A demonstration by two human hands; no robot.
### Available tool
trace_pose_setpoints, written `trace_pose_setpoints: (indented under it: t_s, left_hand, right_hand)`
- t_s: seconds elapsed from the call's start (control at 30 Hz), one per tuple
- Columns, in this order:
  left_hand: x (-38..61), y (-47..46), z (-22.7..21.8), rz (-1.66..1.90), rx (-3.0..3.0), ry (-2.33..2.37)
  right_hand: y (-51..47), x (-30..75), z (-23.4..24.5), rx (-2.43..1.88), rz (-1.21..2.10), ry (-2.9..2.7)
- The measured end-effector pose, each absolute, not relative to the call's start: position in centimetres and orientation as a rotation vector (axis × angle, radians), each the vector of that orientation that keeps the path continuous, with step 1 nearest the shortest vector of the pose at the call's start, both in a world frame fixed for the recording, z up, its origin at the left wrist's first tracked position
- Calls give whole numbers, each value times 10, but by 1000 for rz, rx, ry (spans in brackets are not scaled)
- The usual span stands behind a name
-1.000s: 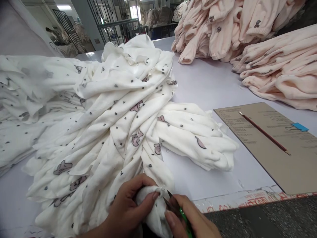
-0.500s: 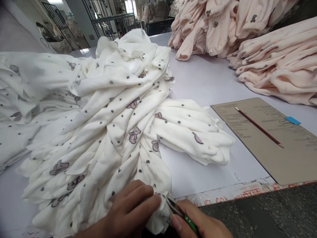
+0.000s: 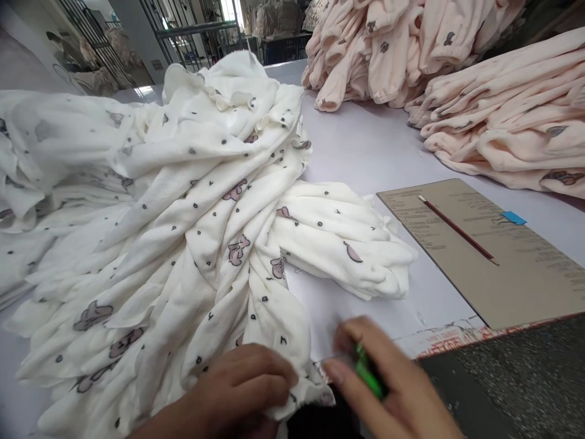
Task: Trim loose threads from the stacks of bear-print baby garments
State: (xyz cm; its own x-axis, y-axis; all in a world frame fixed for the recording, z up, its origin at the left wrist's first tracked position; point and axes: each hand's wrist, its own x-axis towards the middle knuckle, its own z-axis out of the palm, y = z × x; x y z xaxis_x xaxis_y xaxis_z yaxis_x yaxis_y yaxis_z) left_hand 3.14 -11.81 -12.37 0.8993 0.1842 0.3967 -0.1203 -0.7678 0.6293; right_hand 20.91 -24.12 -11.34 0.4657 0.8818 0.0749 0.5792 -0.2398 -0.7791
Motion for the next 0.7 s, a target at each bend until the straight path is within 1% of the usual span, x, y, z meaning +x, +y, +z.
trace_pose_setpoints:
  t_s: [0.07,0.1,0.17,0.27,0.3,0.37,0.4,0.43,0.47,0.53,0.6,0.63,0.7]
  left_hand:
    - [20,-113,-126,317,2435,166]
    - [11,-108,-128,158,2475,299]
    - [-11,-94,-130,-148,2503,643]
    - [-43,-68,-126,-461,2411,1089]
    - [-49,-62,-122,-535,2380,1172]
    - [-52,-58,-113,-628,2364,1183]
    - [-47,-62,-109,-608,2382,1123]
    - [-39,-68,-107,-508,2420,1019]
    - [-29,-77,-106,-340,2462,875]
    - [-3,-98,-107,127,2498,559]
    - [23,-115,-110,503,2483,358]
    - [33,-120,-111,585,2465,321]
    - [47,-122,-111,629,2370,336]
  right_hand:
    - [-234,232,-122,-2101,183,-1138]
    - [-230,244,-126,-2192,84,-1098]
    - [-223,262,-130,-2319,66,-1076]
    - [-222,268,-126,-2282,346,-1142]
    - [-223,265,-121,-2195,492,-1094]
    - [-225,250,-111,-1944,854,-792]
    - [-226,241,-106,-1791,1025,-567]
    - [-226,231,-102,-1645,1154,-331]
    - [-225,222,-100,-1530,1223,-120]
    - [-224,207,-101,-1391,1252,149]
    - [-224,197,-109,-1260,1247,278]
    - [-225,194,-114,-1198,1261,303]
    - [-227,191,-123,-1097,1318,294]
